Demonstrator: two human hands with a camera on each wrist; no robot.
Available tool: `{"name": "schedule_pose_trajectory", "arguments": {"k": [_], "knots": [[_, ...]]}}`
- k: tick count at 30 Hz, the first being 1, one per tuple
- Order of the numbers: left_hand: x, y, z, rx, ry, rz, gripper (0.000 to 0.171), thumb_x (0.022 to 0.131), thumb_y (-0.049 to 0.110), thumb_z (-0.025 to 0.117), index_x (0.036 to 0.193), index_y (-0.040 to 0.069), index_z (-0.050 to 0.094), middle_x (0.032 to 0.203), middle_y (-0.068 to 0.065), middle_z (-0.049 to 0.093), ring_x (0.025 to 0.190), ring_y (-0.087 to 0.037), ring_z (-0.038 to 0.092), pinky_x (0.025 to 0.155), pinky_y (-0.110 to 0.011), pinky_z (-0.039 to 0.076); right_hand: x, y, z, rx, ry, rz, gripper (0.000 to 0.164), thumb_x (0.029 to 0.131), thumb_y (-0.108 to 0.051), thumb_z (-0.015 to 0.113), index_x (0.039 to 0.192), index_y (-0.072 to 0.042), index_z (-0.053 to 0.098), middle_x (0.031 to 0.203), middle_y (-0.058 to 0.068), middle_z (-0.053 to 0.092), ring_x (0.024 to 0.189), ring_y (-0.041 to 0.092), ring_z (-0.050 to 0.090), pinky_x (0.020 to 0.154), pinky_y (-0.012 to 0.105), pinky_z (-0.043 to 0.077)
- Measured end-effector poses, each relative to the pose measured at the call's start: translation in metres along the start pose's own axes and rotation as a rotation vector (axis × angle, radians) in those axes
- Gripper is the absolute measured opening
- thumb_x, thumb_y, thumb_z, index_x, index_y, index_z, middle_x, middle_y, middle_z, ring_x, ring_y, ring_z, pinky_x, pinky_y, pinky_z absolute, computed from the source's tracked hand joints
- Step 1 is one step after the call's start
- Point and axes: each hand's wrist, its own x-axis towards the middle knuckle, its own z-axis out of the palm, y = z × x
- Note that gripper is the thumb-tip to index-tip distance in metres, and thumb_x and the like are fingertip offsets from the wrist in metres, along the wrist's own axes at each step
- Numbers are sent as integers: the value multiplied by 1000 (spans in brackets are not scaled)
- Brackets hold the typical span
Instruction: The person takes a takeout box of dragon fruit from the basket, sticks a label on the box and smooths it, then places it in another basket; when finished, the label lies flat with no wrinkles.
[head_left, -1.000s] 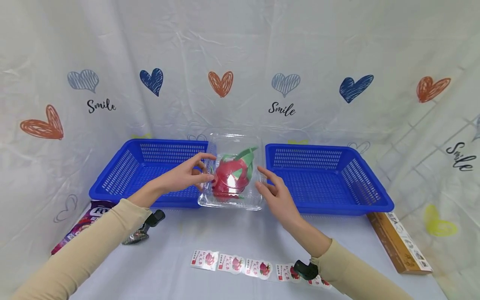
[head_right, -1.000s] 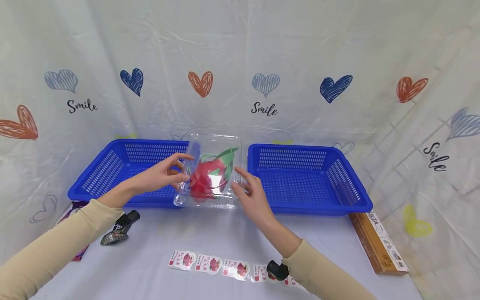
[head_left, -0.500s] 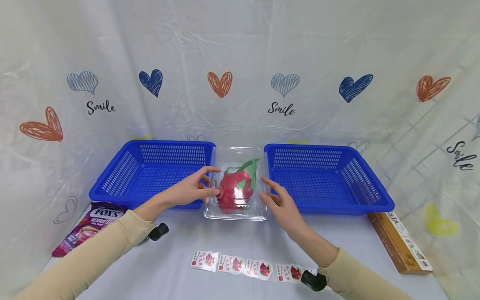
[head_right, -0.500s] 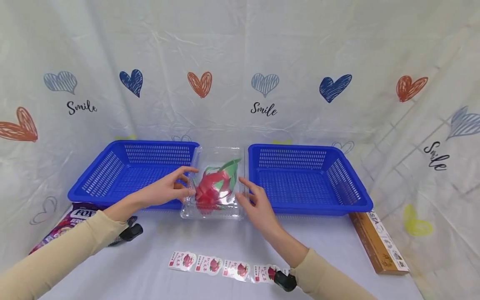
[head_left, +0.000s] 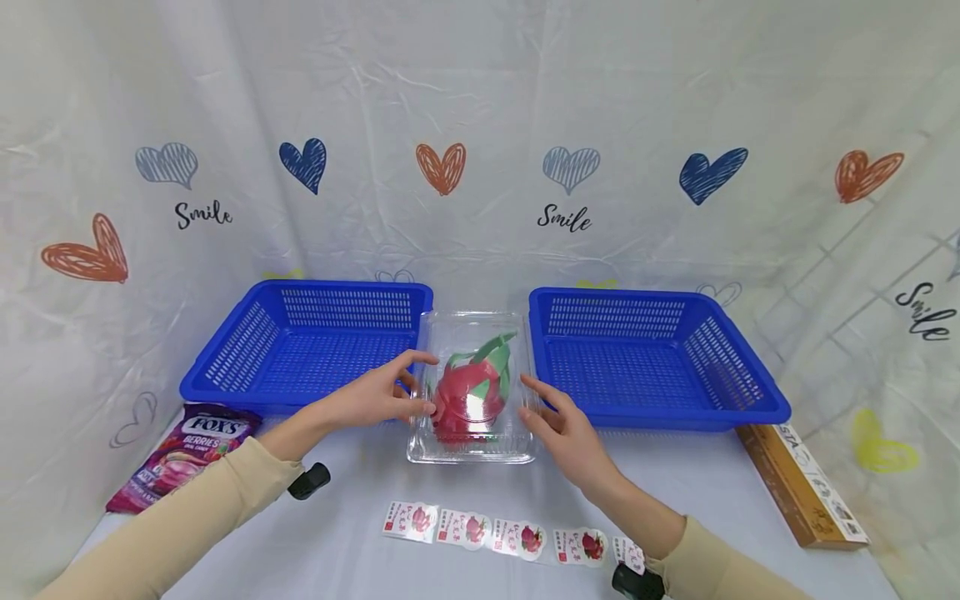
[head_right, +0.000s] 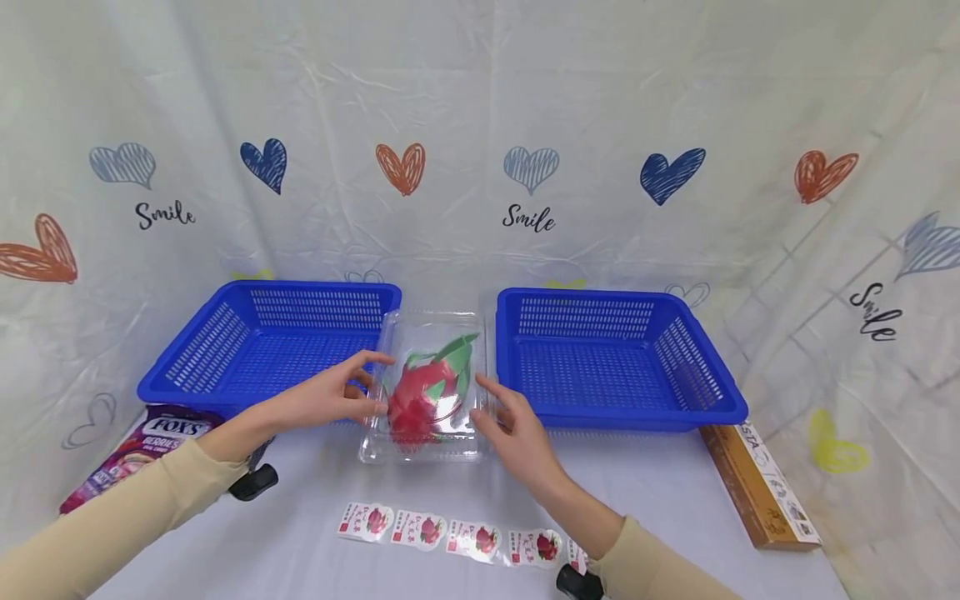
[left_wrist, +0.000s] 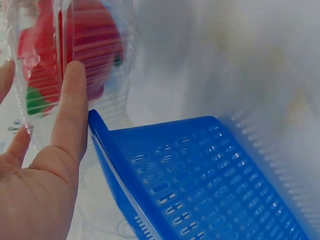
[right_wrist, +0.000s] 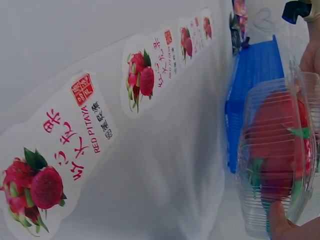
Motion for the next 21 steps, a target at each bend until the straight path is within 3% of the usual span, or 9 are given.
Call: {"name": "schedule_pose_trajectory", "arguments": {"k": [7, 16, 21], "knots": [[-7, 2, 4, 87, 13, 26, 70, 87, 35, 75, 146, 23, 38, 115, -11, 60, 87, -16, 68, 78, -40, 53, -9, 3, 2, -31, -4, -31, 51, 96, -31, 64, 144, -28, 46, 145, 10, 39, 131, 40, 45, 101, 52, 43], [-14, 3, 12, 218, 35, 84, 63, 89, 35, 72, 145, 19, 47, 113, -8, 63, 92, -16, 68, 74, -33, 54, -16, 9, 6, -17, -29, -21, 52, 97, -20, 63, 145, -22, 45, 153, 9, 36, 135, 40, 41, 101, 47, 42], [-15, 3, 23, 222, 18, 82, 62, 90, 31, 72, 145, 16, 48, 116, -10, 63, 97, -20, 68, 75, -34, 56, -19, 16, 9, -9, -17, 15, 53, 96, -11, 62, 146, -20, 45, 155, 12, 33, 135, 41, 40, 101, 47, 41]]}}
